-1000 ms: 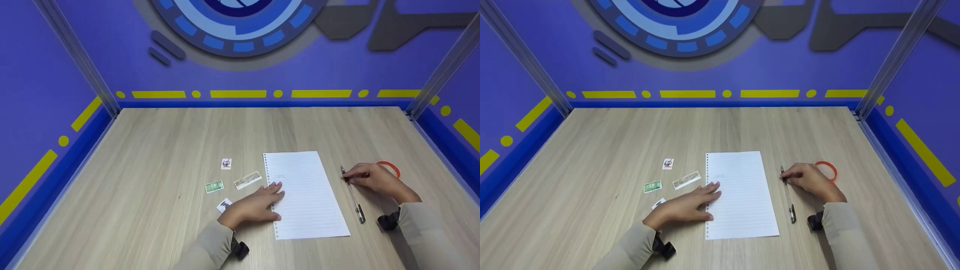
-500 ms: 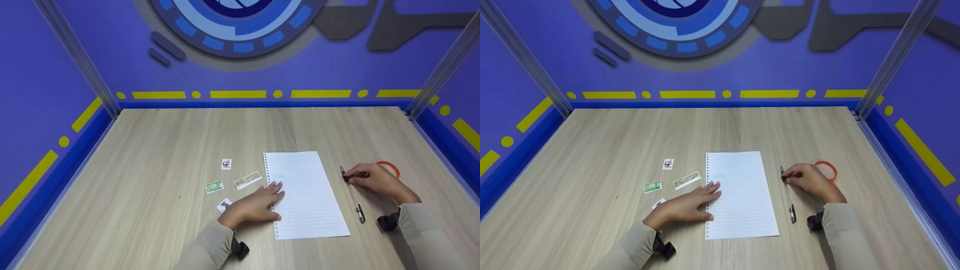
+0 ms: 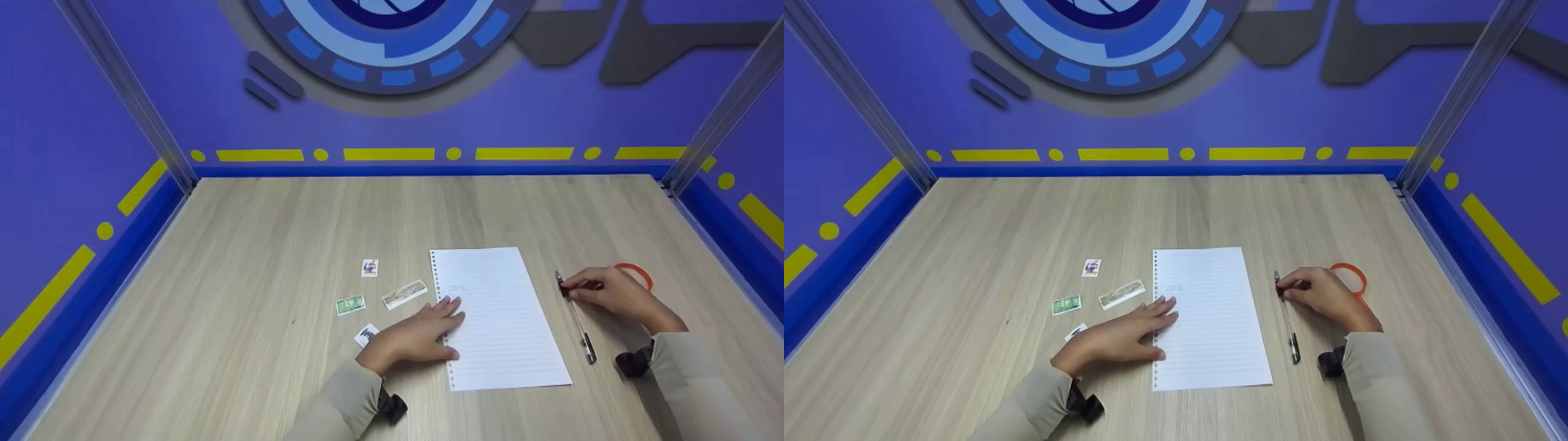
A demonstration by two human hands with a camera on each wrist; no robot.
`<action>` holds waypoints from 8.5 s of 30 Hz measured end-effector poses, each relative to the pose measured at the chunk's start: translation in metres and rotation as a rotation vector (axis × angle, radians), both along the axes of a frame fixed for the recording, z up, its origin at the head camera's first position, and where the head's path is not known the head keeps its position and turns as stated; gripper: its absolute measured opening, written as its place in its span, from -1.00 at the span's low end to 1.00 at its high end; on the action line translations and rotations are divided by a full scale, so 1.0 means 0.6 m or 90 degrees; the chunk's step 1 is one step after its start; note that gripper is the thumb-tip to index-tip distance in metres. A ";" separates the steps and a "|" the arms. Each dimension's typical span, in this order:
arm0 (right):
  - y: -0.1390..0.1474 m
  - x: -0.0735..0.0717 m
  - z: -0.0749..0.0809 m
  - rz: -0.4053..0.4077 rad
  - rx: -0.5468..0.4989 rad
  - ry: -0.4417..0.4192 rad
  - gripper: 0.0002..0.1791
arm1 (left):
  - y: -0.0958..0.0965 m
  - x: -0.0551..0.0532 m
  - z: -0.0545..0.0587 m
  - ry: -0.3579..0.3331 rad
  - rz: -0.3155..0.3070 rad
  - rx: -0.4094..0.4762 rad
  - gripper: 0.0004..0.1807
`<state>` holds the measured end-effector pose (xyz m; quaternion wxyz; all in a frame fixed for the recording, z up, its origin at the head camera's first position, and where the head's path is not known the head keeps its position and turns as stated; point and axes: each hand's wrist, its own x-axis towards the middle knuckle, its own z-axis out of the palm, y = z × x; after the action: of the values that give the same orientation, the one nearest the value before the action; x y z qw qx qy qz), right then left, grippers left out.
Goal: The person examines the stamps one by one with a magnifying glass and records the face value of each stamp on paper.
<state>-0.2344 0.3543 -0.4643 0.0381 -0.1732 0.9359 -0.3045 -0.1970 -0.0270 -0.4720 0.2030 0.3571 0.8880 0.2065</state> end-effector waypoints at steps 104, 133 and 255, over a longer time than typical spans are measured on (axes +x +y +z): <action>0.038 0.044 0.032 -0.185 -0.072 0.060 -0.58 | -0.104 -0.019 0.058 0.020 0.077 0.166 -0.54; 0.080 0.053 0.022 -0.257 -0.013 0.054 -0.50 | -0.171 -0.066 0.013 0.013 0.176 0.221 -0.70; 0.116 0.048 0.001 -0.266 0.098 -0.033 -0.71 | -0.156 -0.090 -0.021 0.038 0.209 0.231 -0.91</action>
<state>-0.2054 0.4238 -0.4636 0.0114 0.0360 0.9706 -0.2379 -0.2513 -0.1206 -0.4848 0.0731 0.2447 0.8882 0.3821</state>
